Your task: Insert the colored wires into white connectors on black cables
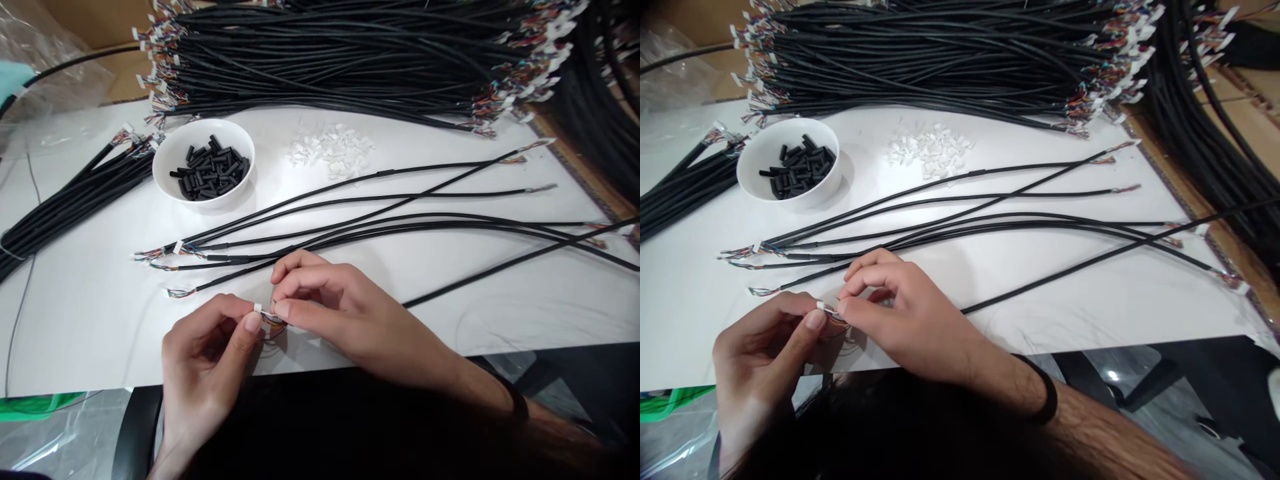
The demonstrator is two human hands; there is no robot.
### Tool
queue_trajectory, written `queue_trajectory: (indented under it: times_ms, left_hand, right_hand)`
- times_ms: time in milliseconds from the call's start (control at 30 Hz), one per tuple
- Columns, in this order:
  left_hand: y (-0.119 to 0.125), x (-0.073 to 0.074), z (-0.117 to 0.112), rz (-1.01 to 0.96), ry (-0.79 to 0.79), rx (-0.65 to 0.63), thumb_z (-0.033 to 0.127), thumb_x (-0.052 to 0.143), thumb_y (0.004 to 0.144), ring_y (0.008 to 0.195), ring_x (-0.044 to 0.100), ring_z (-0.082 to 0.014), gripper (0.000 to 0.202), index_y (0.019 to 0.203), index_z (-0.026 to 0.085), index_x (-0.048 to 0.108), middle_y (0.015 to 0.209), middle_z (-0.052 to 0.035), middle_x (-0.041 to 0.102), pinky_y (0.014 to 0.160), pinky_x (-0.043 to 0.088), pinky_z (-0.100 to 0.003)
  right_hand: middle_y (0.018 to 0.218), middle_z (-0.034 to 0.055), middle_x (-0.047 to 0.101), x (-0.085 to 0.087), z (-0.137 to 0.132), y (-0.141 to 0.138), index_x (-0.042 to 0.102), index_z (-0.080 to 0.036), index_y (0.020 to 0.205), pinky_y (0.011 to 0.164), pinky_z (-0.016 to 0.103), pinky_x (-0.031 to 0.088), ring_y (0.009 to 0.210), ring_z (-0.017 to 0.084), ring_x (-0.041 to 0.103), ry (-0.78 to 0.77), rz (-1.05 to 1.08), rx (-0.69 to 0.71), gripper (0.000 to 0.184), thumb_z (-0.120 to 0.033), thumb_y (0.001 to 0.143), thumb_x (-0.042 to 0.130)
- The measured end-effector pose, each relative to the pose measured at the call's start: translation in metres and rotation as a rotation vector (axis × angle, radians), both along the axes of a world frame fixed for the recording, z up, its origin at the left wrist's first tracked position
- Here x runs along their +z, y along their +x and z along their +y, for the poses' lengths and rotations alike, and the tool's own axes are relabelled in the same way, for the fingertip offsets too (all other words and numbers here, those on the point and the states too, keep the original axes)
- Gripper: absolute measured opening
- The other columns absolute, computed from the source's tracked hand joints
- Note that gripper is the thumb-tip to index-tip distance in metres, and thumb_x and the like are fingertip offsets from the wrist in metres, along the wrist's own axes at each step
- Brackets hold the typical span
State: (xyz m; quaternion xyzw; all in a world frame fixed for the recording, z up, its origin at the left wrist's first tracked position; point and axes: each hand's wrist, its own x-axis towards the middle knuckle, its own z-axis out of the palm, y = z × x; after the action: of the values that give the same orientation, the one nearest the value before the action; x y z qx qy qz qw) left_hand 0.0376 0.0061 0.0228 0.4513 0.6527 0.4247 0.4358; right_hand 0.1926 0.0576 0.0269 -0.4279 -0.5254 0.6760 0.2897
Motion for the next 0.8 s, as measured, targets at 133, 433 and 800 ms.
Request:
queue_trajectory:
  times_ms: [133, 433, 800]
  left_hand:
    - [-0.002, -0.002, -0.001, -0.001, 0.003, 0.016, 0.027, 0.068, 0.08, 0.047, 0.048, -0.0093, 0.017, 0.066, 0.019, 0.066, 0.055, 0.0029, 0.06, 0.043, 0.035, -0.019]
    - [-0.001, -0.001, -0.001, -0.065, -0.048, 0.035, 0.031, 0.069, 0.08, 0.047, 0.043, -0.0084, 0.019, 0.066, 0.018, 0.065, 0.055, 0.0028, 0.057, 0.042, 0.031, -0.018]
    - [-0.004, 0.002, -0.002, -0.049, -0.09, 0.015, 0.041, 0.068, 0.08, 0.047, 0.041, -0.0098, 0.025, 0.07, 0.018, 0.064, 0.054, 0.0014, 0.054, 0.042, 0.031, -0.019]
  right_hand:
    - [0.097, 0.0023, 0.055, 0.0, 0.003, 0.002, 0.067, -0.016, 0.074, 0.075, 0.026, 0.05, 0.08, 0.011, 0.057, -0.019, 0.019, -0.002, 0.009, -0.015, 0.081, 0.063]
    - [0.101, 0.0043, 0.055, -0.001, -0.003, -0.003, 0.067, -0.015, 0.071, 0.074, 0.024, 0.049, 0.087, 0.012, 0.057, 0.027, -0.043, -0.057, 0.014, -0.015, 0.082, 0.059]
    - [0.079, 0.0043, 0.051, -0.026, -0.009, 0.004, 0.059, -0.02, 0.064, 0.079, 0.034, 0.049, 0.075, 0.018, 0.053, 0.032, 0.672, -0.249, 0.065, -0.085, 0.066, 0.054]
